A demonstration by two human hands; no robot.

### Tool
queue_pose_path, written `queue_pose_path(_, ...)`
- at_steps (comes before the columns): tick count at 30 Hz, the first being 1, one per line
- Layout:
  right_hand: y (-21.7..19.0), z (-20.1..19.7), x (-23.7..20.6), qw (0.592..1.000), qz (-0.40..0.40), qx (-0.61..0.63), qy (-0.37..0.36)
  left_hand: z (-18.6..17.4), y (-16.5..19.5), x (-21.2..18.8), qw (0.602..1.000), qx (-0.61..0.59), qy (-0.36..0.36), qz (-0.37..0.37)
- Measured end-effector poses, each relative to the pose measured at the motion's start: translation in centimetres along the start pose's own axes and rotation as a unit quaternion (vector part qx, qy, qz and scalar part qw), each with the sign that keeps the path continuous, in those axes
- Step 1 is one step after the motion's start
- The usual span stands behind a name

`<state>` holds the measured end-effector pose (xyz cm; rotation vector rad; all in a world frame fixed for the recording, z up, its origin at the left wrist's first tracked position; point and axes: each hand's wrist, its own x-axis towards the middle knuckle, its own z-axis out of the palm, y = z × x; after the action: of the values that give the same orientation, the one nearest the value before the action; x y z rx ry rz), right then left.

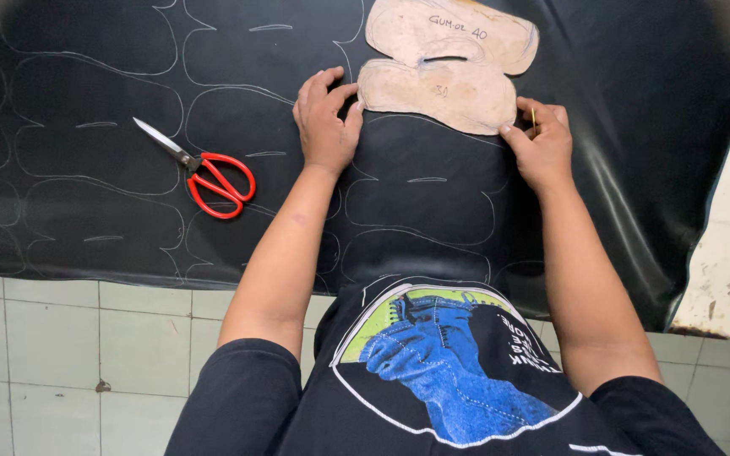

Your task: The person places a cardboard shoe sole template on a large black sheet and traces its outline with a yellow marker. The person repeats this process multiple times, moving the template to different positions on the sheet to create several outlines.

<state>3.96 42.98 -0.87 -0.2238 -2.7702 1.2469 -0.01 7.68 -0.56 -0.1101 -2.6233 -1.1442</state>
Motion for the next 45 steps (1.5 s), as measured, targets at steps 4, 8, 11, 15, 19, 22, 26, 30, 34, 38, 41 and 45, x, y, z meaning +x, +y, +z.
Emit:
queue_pose_path(4, 0.2, 0.1, 0.0, 1.000, 0.005, 0.018, 0.002, 0.1, -0.1, 0.0, 1.000, 0.002, -0.001, 0.001)
queue_pose_path(8, 0.4, 0.1, 0.0, 1.000, 0.002, 0.020, 0.001, 0.0, -0.2, -0.1, 1.000, -0.001, 0.001, 0.005)
queue_pose_path(11, 0.4, 0.1, 0.1, 1.000, -0.003, 0.017, -0.006, -0.2, -0.1, -0.1, 1.000, -0.004, 0.003, 0.007)
queue_pose_path(15, 0.5, 0.1, 0.2, 0.999, -0.003, 0.035, -0.009, -0.4, 0.0, -0.1, 1.000, -0.005, 0.000, 0.003)
queue_pose_path(19, 0.6, 0.2, 0.2, 0.999, -0.012, 0.039, -0.007, -0.2, 0.0, 0.0, 1.000, -0.003, 0.003, 0.002)
queue_pose_path(22, 0.6, 0.2, 0.3, 0.999, -0.018, 0.033, -0.005, -0.1, -0.1, 0.0, 1.000, -0.001, 0.004, 0.001)
queue_pose_path(26, 0.6, 0.2, 0.4, 1.000, -0.021, 0.013, -0.004, 0.0, -0.2, 0.0, 1.000, 0.002, 0.008, 0.005)
queue_pose_path(30, 0.4, 0.3, 0.4, 1.000, -0.010, 0.013, -0.004, 0.1, -0.3, -0.1, 1.000, 0.003, 0.007, 0.003)
queue_pose_path(34, 0.3, 0.2, 0.4, 1.000, -0.012, 0.013, -0.004, 0.1, -0.2, 0.0, 1.000, 0.005, 0.007, 0.007)
queue_pose_path(38, 0.1, 0.1, 0.5, 1.000, -0.015, -0.002, -0.005, -0.1, 0.3, 0.2, 1.000, 0.000, 0.005, 0.002)
queue_pose_path(41, 0.2, 0.3, 0.4, 1.000, -0.018, -0.017, -0.002, -0.2, 0.7, 0.3, 0.999, 0.030, 0.010, 0.021)
queue_pose_path(45, 0.6, 0.5, 0.2, 0.997, -0.053, -0.050, 0.001, 1.8, 2.2, 0.9, 0.989, 0.084, -0.074, 0.097)
